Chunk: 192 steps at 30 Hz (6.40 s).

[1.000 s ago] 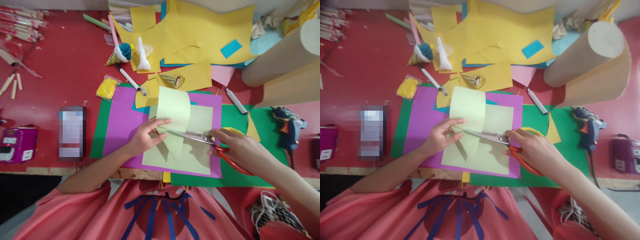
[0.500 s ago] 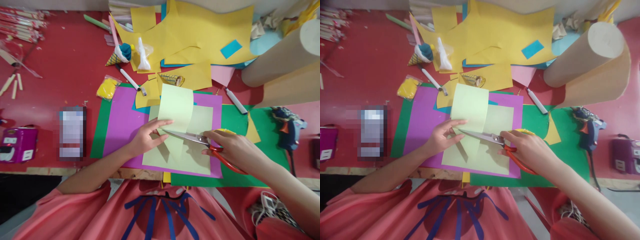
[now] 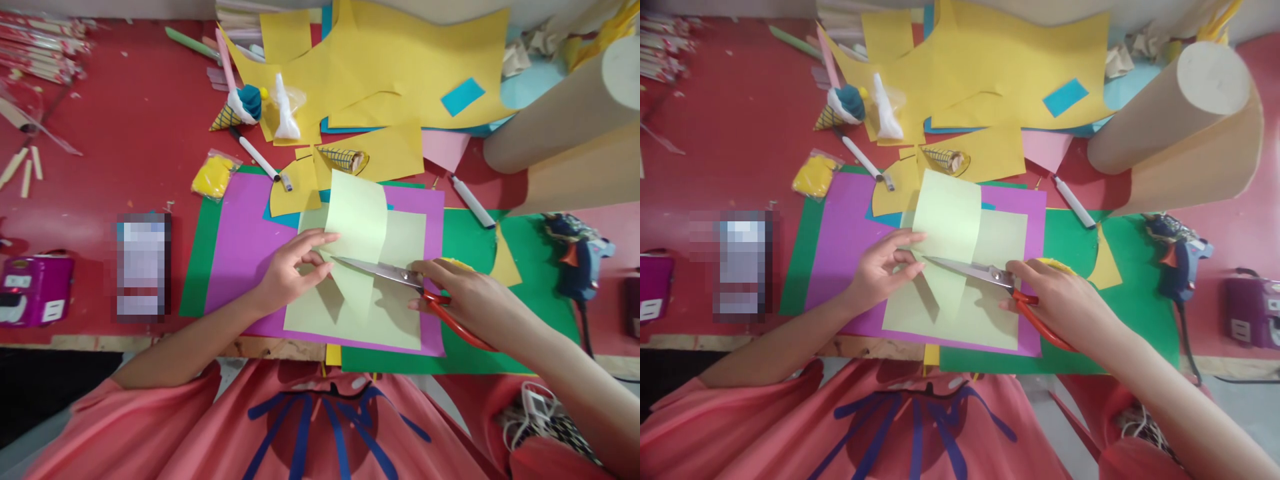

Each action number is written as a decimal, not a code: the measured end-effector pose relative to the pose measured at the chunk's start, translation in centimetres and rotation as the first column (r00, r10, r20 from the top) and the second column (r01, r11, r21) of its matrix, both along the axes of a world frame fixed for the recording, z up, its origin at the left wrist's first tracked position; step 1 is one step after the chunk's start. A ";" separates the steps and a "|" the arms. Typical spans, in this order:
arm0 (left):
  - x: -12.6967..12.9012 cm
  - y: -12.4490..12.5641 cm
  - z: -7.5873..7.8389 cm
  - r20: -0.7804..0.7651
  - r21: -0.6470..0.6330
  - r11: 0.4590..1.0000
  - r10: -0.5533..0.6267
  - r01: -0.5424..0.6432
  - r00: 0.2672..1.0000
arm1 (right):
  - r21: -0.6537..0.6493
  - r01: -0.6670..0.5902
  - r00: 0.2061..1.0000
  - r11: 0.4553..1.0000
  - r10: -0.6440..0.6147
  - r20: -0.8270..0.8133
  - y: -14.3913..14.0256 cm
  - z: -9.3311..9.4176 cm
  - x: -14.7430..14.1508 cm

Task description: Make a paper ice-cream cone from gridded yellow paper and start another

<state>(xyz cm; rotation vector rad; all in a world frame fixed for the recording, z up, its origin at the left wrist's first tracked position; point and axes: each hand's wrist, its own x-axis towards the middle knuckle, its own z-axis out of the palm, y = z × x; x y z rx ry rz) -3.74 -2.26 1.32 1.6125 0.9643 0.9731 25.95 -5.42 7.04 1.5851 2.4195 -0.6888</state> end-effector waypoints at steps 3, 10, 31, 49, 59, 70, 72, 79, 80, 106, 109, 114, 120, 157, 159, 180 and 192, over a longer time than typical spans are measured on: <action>0.1 -0.1 0.0 -0.024 0.037 0.999 0.003 -0.002 1.000 | 0.024 -0.003 1.000 1.000 0.003 -0.002 0.0 0.1 -0.4; 0.1 -0.3 0.0 -0.032 0.051 0.999 0.011 -0.009 0.999 | 0.038 -0.030 1.000 0.999 0.030 -0.004 0.2 0.0 -1.2; 0.1 -0.1 0.0 -0.001 0.036 0.999 0.006 -0.006 1.000 | 0.086 -0.009 1.000 0.996 0.009 -0.004 -0.1 -0.5 -1.6; 0.2 -0.2 -0.2 -0.008 0.033 0.999 0.003 -0.003 1.000 | 0.108 -0.022 0.995 0.994 0.033 -0.095 0.0 -0.9 -2.4; -0.3 0.3 0.0 -0.059 -0.032 0.995 0.096 -0.098 0.994 | 0.180 0.096 0.995 0.979 -0.098 0.003 -0.2 -1.9 -0.8; -0.3 1.5 -0.3 -0.096 -0.151 0.980 0.113 -0.127 0.989 | 0.208 0.369 0.922 0.906 -0.385 0.046 0.5 -2.3 2.6; -0.4 1.6 -0.3 -0.102 -0.153 0.983 0.084 -0.099 0.991 | 0.222 0.368 0.924 0.903 -0.382 0.020 0.3 -2.7 3.1; -1.2 1.9 0.5 -0.128 0.024 0.979 0.206 -0.204 0.970 | 0.311 0.293 0.951 0.904 -0.308 0.000 -0.1 -2.1 3.9; -1.3 1.9 0.6 -0.118 0.047 0.973 0.230 -0.226 0.966 | 0.326 0.286 0.950 0.901 -0.312 0.029 -0.1 -1.5 3.9; -2.7 4.5 -0.3 -0.677 0.367 0.930 0.258 0.012 0.689 | 0.183 0.217 0.810 0.959 -0.073 -0.582 4.0 -4.6 -8.1; -3.4 5.3 -0.9 -0.740 0.362 0.932 0.266 0.032 0.618 | 0.304 0.179 0.856 0.936 0.004 -0.518 4.0 -5.1 -7.8; -3.6 5.5 -1.4 -0.741 0.382 0.924 0.324 -0.027 0.588 | 0.325 0.056 0.906 0.944 0.089 -0.414 3.8 -5.7 -7.8; -3.9 5.6 -1.4 -0.791 0.339 0.936 0.337 -0.093 0.510 | 0.318 0.003 0.940 0.948 0.106 -0.323 3.5 -5.8 -7.8; -2.0 6.0 -0.3 -0.722 0.388 0.915 0.374 -0.107 0.582 | 0.294 -0.031 0.925 0.955 0.139 -0.354 3.8 -5.8 -7.5; -2.1 6.0 -0.6 -0.717 0.416 0.905 0.388 -0.091 0.580 | 0.298 -0.031 0.925 0.954 0.140 -0.353 3.8 -5.9 -7.5; -3.3 4.1 1.9 -0.400 0.592 0.785 0.482 -0.181 0.780 | 0.117 0.163 0.808 0.980 -0.065 -0.586 4.0 -4.3 -6.7; -2.9 3.7 1.5 -0.412 0.573 0.800 0.469 -0.178 0.781 | 0.595 0.162 0.839 0.787 0.207 -0.503 5.3 -4.8 -7.0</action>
